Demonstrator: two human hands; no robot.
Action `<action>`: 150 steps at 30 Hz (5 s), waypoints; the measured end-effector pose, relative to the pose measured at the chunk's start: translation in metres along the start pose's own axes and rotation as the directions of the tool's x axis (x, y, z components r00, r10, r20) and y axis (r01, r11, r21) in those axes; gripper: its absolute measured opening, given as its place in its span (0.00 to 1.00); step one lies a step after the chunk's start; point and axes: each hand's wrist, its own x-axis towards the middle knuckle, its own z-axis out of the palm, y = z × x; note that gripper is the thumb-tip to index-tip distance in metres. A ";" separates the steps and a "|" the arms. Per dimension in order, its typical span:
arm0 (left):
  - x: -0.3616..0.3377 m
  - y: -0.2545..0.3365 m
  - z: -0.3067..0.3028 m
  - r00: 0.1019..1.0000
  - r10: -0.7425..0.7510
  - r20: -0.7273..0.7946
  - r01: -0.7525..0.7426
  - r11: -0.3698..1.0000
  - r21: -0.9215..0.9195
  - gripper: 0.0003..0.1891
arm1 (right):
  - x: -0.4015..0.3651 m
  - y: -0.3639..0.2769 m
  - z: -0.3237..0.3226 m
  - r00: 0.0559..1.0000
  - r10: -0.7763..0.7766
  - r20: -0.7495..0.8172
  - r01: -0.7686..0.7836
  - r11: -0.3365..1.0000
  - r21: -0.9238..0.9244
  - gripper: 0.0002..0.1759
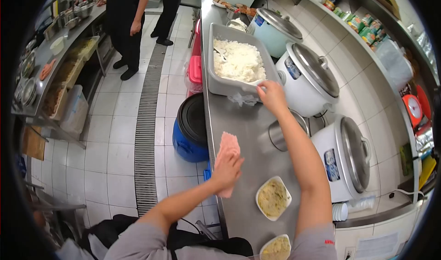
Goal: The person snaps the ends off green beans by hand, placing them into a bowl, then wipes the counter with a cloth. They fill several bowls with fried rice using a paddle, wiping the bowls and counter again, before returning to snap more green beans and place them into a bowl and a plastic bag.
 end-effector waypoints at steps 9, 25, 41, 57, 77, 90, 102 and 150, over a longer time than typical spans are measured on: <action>0.020 -0.026 -0.013 0.990 -0.138 -0.008 0.135 0.977 -0.163 0.21 | 0.091 0.143 0.114 0.662 0.653 0.366 -0.496 0.749 -0.439 0.11; 0.023 -0.027 -0.003 0.994 -0.103 0.025 0.104 0.993 -0.060 0.23 | 0.083 0.121 0.012 0.840 -0.014 0.542 0.247 0.900 -0.359 0.06; 0.062 0.118 -0.088 0.916 -0.003 0.402 0.393 0.218 -0.893 0.17 | -0.240 -0.102 -0.201 0.747 0.645 -0.164 -0.643 0.763 0.073 0.11; -0.063 0.187 0.005 0.413 0.118 0.903 0.862 0.269 -0.429 0.18 | -0.493 -0.206 -0.324 0.762 0.416 0.496 -0.318 0.908 -0.273 0.31; -0.191 0.266 0.022 0.294 -0.108 0.950 0.854 -0.415 -0.312 0.18 | -0.600 -0.141 -0.310 0.829 0.490 0.270 -0.493 0.868 -0.060 0.31; -0.168 0.327 -0.016 0.370 -0.129 0.920 0.821 -0.419 -0.389 0.17 | -0.606 -0.160 -0.328 0.704 0.710 0.032 -0.711 0.703 0.030 0.32; -0.097 0.287 0.039 0.951 0.139 0.275 0.080 0.751 -0.655 0.09 | -0.616 -0.175 -0.316 0.906 0.388 0.167 -0.352 0.912 -0.212 0.31; -0.054 0.268 0.061 0.763 0.477 0.436 -0.473 0.872 -0.125 0.04 | -0.656 -0.210 -0.304 0.279 0.926 0.254 -0.885 0.146 0.442 0.25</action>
